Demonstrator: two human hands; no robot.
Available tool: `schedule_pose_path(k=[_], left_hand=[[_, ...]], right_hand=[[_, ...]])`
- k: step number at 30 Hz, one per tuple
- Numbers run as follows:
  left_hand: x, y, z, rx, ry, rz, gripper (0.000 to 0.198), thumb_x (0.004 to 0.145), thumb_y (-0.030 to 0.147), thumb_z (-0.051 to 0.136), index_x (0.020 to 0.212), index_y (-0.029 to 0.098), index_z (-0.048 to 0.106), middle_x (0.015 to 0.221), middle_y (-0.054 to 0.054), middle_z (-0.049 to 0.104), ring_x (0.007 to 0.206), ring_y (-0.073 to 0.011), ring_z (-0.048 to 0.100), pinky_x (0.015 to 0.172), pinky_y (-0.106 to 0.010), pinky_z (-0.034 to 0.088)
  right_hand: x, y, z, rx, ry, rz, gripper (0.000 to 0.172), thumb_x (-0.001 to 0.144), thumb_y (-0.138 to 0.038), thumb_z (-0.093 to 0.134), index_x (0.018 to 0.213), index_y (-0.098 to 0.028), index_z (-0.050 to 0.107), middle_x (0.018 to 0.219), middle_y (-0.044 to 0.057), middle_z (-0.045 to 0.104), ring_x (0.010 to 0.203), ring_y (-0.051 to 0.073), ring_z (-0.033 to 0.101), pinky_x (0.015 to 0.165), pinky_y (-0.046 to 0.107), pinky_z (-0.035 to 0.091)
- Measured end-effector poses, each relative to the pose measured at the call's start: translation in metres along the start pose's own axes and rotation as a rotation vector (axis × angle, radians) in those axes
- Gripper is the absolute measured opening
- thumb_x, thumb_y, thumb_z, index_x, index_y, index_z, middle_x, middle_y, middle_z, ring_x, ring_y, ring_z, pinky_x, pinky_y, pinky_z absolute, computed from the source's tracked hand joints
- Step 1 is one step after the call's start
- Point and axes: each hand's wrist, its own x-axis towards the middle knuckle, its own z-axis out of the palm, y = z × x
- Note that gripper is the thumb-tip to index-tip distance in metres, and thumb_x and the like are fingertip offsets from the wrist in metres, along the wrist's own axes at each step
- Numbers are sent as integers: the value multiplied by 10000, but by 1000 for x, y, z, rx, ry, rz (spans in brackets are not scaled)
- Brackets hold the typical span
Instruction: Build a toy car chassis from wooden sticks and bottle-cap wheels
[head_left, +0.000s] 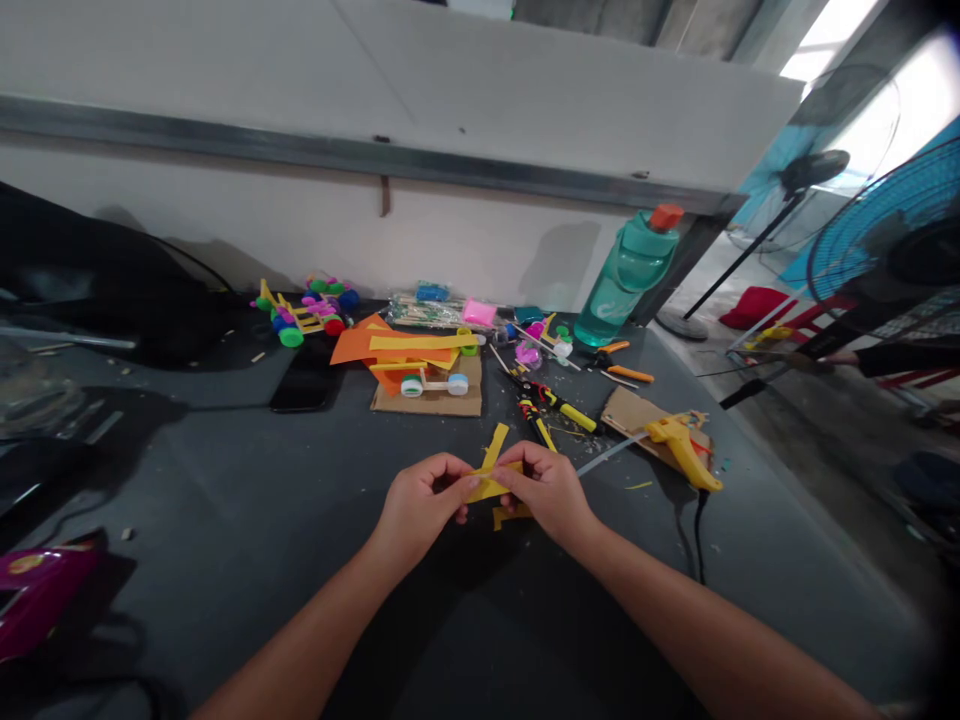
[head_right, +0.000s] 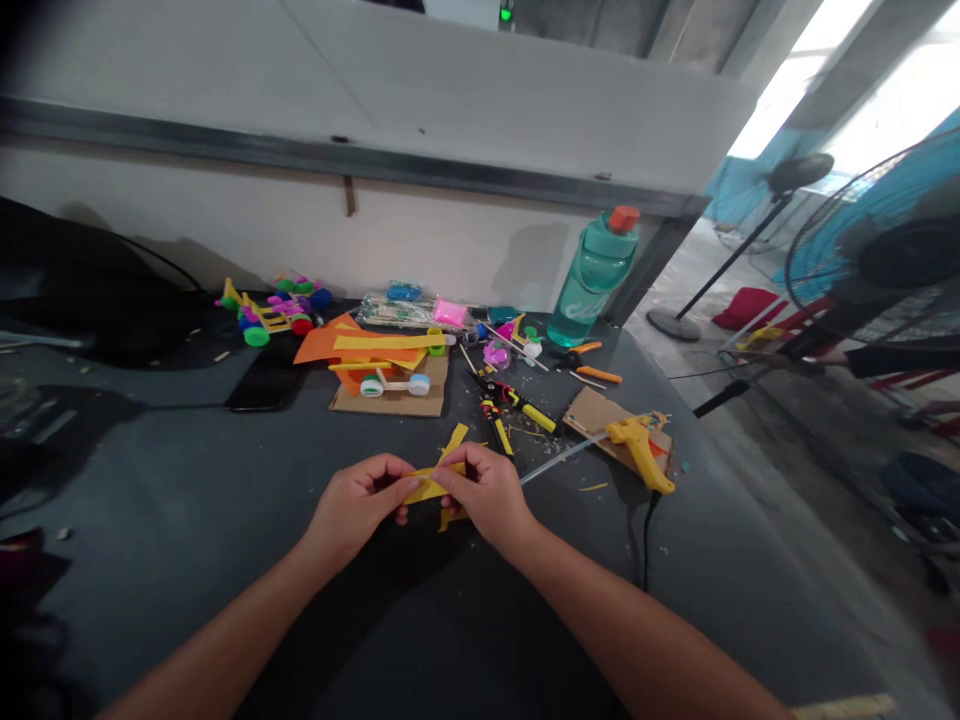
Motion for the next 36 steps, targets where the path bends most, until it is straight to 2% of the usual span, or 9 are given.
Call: schedule_pose_path(k=[7, 13, 21, 29, 36], left_hand=[[-1, 2, -3, 25, 31, 4, 157, 735, 328, 635, 719, 173, 655, 469, 36, 564, 441, -91, 512, 467, -191, 412], [0, 0, -1, -63, 9, 6, 129, 696, 279, 654, 770, 174, 648, 549, 39, 578, 448, -85, 521, 463, -197, 435], [0, -1, -3, -19, -11, 54, 141, 740, 299, 629, 745, 159, 648, 512, 35, 571, 458, -83, 523, 471, -184, 421], [-2, 1, -3, -39, -25, 74, 147, 750, 287, 615, 714, 148, 649, 493, 38, 569, 462, -77, 523, 485, -180, 423], [-1, 3, 0, -151, -33, 17, 210, 691, 292, 669, 850, 154, 661, 696, 8, 648, 499, -79, 542, 463, -192, 462]], right_hand=[[0, 2, 0, -7, -5, -74, 183, 691, -340, 682, 736, -189, 590, 529, -48, 581, 450, 97, 540, 461, 222, 457], [1, 3, -3, 33, 1, -36, 200, 691, -353, 692, 729, -186, 588, 519, -53, 571, 442, 88, 533, 436, 204, 436], [0, 1, -2, 46, 11, 9, 221, 667, -364, 706, 715, -181, 591, 513, -57, 559, 434, 85, 530, 431, 196, 436], [0, -2, -1, 111, 28, -7, 233, 664, -377, 701, 674, -179, 579, 518, -50, 570, 418, 85, 518, 421, 198, 426], [-1, -1, -1, 120, 22, 8, 248, 657, -385, 712, 675, -174, 583, 503, -45, 575, 412, 88, 517, 417, 198, 417]])
